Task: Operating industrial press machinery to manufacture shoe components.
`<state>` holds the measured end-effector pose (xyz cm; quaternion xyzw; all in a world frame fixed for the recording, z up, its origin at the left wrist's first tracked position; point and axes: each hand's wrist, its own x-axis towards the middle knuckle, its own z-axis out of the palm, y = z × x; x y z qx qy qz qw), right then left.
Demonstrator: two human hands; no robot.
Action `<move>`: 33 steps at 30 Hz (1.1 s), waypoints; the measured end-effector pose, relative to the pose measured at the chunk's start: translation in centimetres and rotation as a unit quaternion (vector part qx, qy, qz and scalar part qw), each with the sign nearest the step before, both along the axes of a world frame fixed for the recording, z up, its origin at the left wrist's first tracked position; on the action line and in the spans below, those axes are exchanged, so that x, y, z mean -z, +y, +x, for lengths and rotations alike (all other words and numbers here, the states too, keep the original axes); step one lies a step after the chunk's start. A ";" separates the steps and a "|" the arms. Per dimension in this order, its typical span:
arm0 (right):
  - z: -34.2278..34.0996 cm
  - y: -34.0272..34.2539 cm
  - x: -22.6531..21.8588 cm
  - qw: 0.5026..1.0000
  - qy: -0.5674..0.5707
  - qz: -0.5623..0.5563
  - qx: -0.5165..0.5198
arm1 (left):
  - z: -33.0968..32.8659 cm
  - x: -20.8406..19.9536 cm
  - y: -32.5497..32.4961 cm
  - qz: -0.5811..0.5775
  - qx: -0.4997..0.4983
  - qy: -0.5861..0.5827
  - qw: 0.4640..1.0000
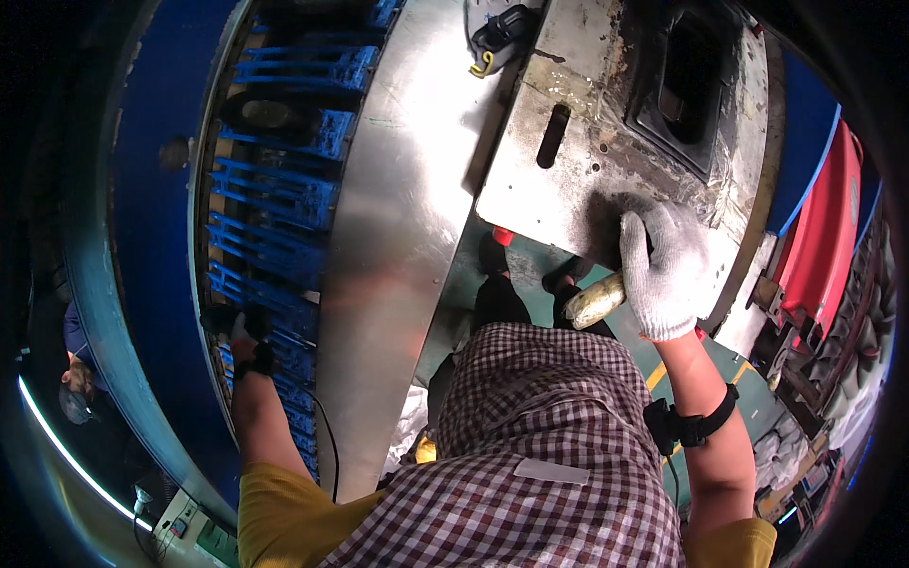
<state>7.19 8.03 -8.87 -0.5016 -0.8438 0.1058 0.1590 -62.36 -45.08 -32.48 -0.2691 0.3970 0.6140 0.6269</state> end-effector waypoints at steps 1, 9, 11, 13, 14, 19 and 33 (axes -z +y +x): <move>-0.2 -0.4 -0.2 1.000 -0.014 0.004 0.000 | 2.4 0.9 0.9 -0.105 -0.018 0.110 0.988; -0.9 -0.4 -0.8 1.000 -0.007 -0.003 0.009 | 15.7 -4.2 2.0 -0.226 -0.131 0.397 0.880; -1.0 -0.4 -1.1 1.000 0.001 0.001 0.015 | 18.6 -4.4 3.8 -0.224 -0.084 0.479 0.845; -1.0 -0.4 -1.2 1.000 -0.016 -0.002 0.009 | 21.1 -6.0 8.0 -0.166 -0.219 0.336 0.901; -1.1 -0.4 -1.5 1.000 -0.001 -0.005 0.004 | 22.4 -5.9 6.3 -0.182 0.090 0.639 0.742; -0.5 -0.2 -1.8 0.999 0.039 -0.019 0.008 | 30.6 -9.5 19.4 -0.031 -0.091 0.262 0.960; -1.5 2.5 -3.7 0.714 0.614 -0.326 0.079 | 50.3 -26.8 49.5 0.304 0.350 0.456 0.760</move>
